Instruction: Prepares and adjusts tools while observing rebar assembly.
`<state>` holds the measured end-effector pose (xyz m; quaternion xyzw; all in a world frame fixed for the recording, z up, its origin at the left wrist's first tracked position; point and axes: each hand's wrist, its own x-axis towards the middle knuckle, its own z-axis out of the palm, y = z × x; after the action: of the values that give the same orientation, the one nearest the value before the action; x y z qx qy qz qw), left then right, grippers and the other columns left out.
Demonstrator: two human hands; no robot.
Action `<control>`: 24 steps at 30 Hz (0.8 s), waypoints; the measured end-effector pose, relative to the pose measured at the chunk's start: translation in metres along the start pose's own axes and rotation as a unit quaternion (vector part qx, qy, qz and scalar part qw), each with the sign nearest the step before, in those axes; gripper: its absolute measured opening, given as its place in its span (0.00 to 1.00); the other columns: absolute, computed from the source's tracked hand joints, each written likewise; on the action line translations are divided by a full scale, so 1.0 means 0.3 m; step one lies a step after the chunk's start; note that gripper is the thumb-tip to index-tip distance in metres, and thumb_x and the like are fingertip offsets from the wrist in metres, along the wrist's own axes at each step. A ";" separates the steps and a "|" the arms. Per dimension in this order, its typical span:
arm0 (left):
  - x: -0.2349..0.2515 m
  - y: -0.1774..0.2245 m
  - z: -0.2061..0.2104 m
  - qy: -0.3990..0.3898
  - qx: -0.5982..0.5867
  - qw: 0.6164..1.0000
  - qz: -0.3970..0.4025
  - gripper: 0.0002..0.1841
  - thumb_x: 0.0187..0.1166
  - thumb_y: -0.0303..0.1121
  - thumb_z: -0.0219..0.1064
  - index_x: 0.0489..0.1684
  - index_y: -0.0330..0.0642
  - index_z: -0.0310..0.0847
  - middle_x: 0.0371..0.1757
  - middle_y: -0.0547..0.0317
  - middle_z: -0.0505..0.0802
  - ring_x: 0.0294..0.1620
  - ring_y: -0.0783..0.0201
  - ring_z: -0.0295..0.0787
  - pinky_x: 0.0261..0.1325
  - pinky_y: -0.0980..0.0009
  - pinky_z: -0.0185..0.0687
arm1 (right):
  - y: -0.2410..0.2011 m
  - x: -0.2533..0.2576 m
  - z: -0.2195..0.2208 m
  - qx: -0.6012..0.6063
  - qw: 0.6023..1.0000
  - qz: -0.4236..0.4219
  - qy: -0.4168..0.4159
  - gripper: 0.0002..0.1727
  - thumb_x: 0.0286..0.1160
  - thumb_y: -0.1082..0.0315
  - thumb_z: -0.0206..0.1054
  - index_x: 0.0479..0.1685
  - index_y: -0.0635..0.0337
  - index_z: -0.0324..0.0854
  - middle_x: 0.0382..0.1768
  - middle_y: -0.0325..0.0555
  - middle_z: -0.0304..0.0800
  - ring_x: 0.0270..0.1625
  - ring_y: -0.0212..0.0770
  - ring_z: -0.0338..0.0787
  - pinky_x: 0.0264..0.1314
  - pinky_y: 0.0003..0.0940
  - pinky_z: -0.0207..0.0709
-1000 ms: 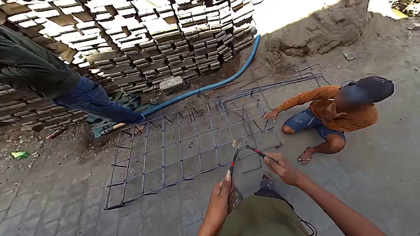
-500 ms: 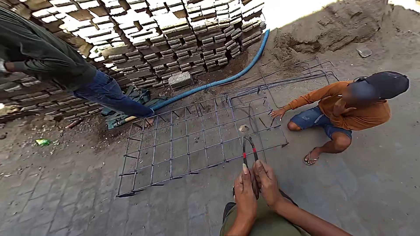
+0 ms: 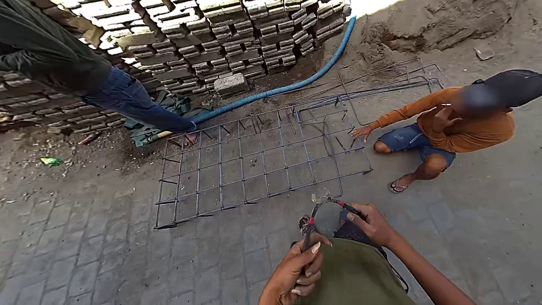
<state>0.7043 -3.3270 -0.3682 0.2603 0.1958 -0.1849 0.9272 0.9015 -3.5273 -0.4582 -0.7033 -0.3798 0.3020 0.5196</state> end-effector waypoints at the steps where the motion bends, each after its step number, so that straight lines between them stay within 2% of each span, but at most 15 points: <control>1: 0.008 -0.028 -0.016 0.007 -0.005 1.000 -0.012 0.16 0.86 0.46 0.63 0.63 0.49 0.80 0.15 0.79 0.72 0.07 0.85 0.59 0.08 0.88 0.55 | 0.031 -0.019 0.024 -0.003 1.000 0.008 0.010 0.30 0.88 0.44 0.54 0.21 0.58 0.76 0.12 0.31 0.64 0.17 0.20 0.64 0.21 0.20 0.57; 3: 0.026 -0.076 -0.025 0.058 -0.003 0.998 -0.026 0.18 0.89 0.43 0.53 0.66 0.46 0.81 0.12 0.79 0.70 0.06 0.84 0.56 0.08 0.87 0.52 | 0.094 -0.074 0.060 0.013 0.998 0.054 0.016 0.29 0.89 0.47 0.53 0.18 0.56 0.74 0.12 0.29 0.63 0.17 0.19 0.64 0.22 0.19 0.57; 5: 0.048 -0.110 -0.002 0.119 0.018 0.992 -0.041 0.20 0.91 0.39 0.46 0.72 0.44 0.77 0.12 0.77 0.69 0.06 0.83 0.56 0.08 0.86 0.53 | 0.135 -0.146 0.085 0.058 0.991 0.119 0.016 0.26 0.88 0.48 0.53 0.19 0.52 0.73 0.13 0.24 0.62 0.17 0.17 0.63 0.22 0.18 0.58; 7: 0.105 -0.125 0.019 0.181 0.075 0.980 -0.044 0.23 0.92 0.34 0.43 0.81 0.41 0.71 0.18 0.70 0.78 0.08 0.78 0.64 0.10 0.83 0.62 | 0.164 -0.170 0.092 0.111 0.980 0.159 0.033 0.23 0.87 0.51 0.54 0.19 0.49 0.74 0.13 0.21 0.62 0.17 0.16 0.63 0.22 0.17 0.58; 8: 0.140 -0.137 0.020 0.201 0.095 0.974 -0.042 0.24 0.92 0.33 0.43 0.84 0.39 0.67 0.26 0.64 0.86 0.11 0.76 0.72 0.14 0.80 0.72 | 0.184 -0.173 0.099 0.137 0.974 0.175 0.044 0.23 0.87 0.52 0.54 0.19 0.48 0.74 0.13 0.20 0.62 0.16 0.16 0.62 0.21 0.16 0.57; 9: 0.179 -0.141 0.016 0.219 0.109 0.968 -0.048 0.24 0.92 0.32 0.43 0.85 0.37 0.64 0.37 0.59 0.92 0.20 0.72 0.84 0.23 0.75 0.84 | 0.211 -0.171 0.112 0.162 0.967 0.190 0.058 0.22 0.86 0.53 0.54 0.19 0.46 0.73 0.12 0.19 0.61 0.16 0.15 0.62 0.20 0.16 0.57; 10: 0.224 -0.139 0.007 0.238 0.121 0.962 -0.058 0.24 0.92 0.30 0.44 0.85 0.35 0.63 0.50 0.55 0.93 0.34 0.66 0.93 0.36 0.68 0.92 | 0.246 -0.165 0.129 0.193 0.957 0.203 0.074 0.21 0.86 0.53 0.54 0.19 0.45 0.73 0.12 0.18 0.61 0.15 0.15 0.62 0.20 0.16 0.58; 12: 0.321 -0.154 -0.021 0.285 0.144 0.945 -0.073 0.21 0.91 0.29 0.46 0.78 0.31 0.67 0.69 0.48 0.86 0.57 0.61 0.92 0.56 0.62 0.92 | 0.308 -0.157 0.179 0.276 0.922 0.251 0.104 0.19 0.84 0.55 0.53 0.18 0.41 0.72 0.11 0.17 0.61 0.14 0.15 0.61 0.19 0.16 0.57; 14: 0.458 -0.184 -0.091 0.326 0.149 0.930 -0.075 0.22 0.90 0.27 0.48 0.81 0.29 0.67 0.77 0.43 0.80 0.69 0.57 0.86 0.64 0.60 0.87 | 0.418 -0.112 0.244 0.351 0.881 0.286 0.138 0.19 0.83 0.55 0.53 0.17 0.38 0.70 0.09 0.15 0.62 0.12 0.15 0.60 0.17 0.15 0.56; 16: 0.619 -0.232 -0.236 0.348 0.155 0.920 -0.094 0.24 0.90 0.28 0.48 0.84 0.30 0.65 0.82 0.42 0.77 0.75 0.55 0.81 0.69 0.57 0.84 | 0.626 -0.061 0.327 0.373 0.862 0.294 0.177 0.20 0.85 0.56 0.51 0.17 0.38 0.70 0.10 0.15 0.62 0.13 0.14 0.60 0.18 0.14 0.55; 19: 0.876 -0.380 -0.545 0.376 0.178 0.897 -0.153 0.21 0.91 0.30 0.51 0.78 0.28 0.69 0.71 0.40 0.83 0.67 0.54 0.83 0.68 0.54 0.82 | 1.001 -0.032 0.454 0.336 0.844 0.354 0.220 0.20 0.84 0.60 0.48 0.18 0.44 0.70 0.11 0.17 0.62 0.13 0.15 0.60 0.19 0.14 0.57; 21: 1.047 -0.499 -0.730 0.365 0.228 0.886 -0.173 0.22 0.91 0.29 0.52 0.79 0.27 0.68 0.70 0.37 0.83 0.66 0.54 0.83 0.69 0.56 0.79 | 1.235 -0.009 0.540 0.332 0.811 0.420 0.236 0.18 0.85 0.66 0.45 0.26 0.56 0.75 0.16 0.23 0.68 0.19 0.16 0.68 0.29 0.15 0.68; 22: 1.141 -0.548 -0.839 0.349 0.288 0.878 -0.157 0.23 0.90 0.27 0.53 0.81 0.26 0.67 0.73 0.36 0.83 0.69 0.54 0.83 0.74 0.58 0.75 | 1.388 0.026 0.599 0.384 0.792 0.400 0.257 0.18 0.88 0.71 0.44 0.37 0.69 0.79 0.23 0.30 0.76 0.27 0.18 0.77 0.41 0.16 0.75; 23: 1.228 -0.593 -0.956 0.322 0.356 0.865 -0.148 0.25 0.89 0.25 0.52 0.85 0.27 0.64 0.81 0.35 0.77 0.79 0.52 0.78 0.82 0.58 0.69 | 1.585 0.034 0.694 0.471 0.778 0.309 0.278 0.19 0.90 0.76 0.41 0.47 0.79 0.79 0.30 0.38 0.83 0.35 0.21 0.83 0.49 0.19 0.78; 24: 1.296 -0.643 -1.066 0.298 0.416 0.846 -0.147 0.26 0.89 0.24 0.51 0.88 0.29 0.61 0.87 0.36 0.70 0.87 0.49 0.69 0.88 0.57 0.62 | 1.866 0.000 0.848 0.526 0.809 0.067 0.252 0.21 0.89 0.78 0.36 0.58 0.90 0.72 0.45 0.49 0.90 0.49 0.27 0.89 0.57 0.22 0.82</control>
<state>0.8655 -3.3968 -0.8778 0.6322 0.4036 -0.2970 0.5909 0.8164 -3.4957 -1.0665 -0.3975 0.0296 0.3018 0.8661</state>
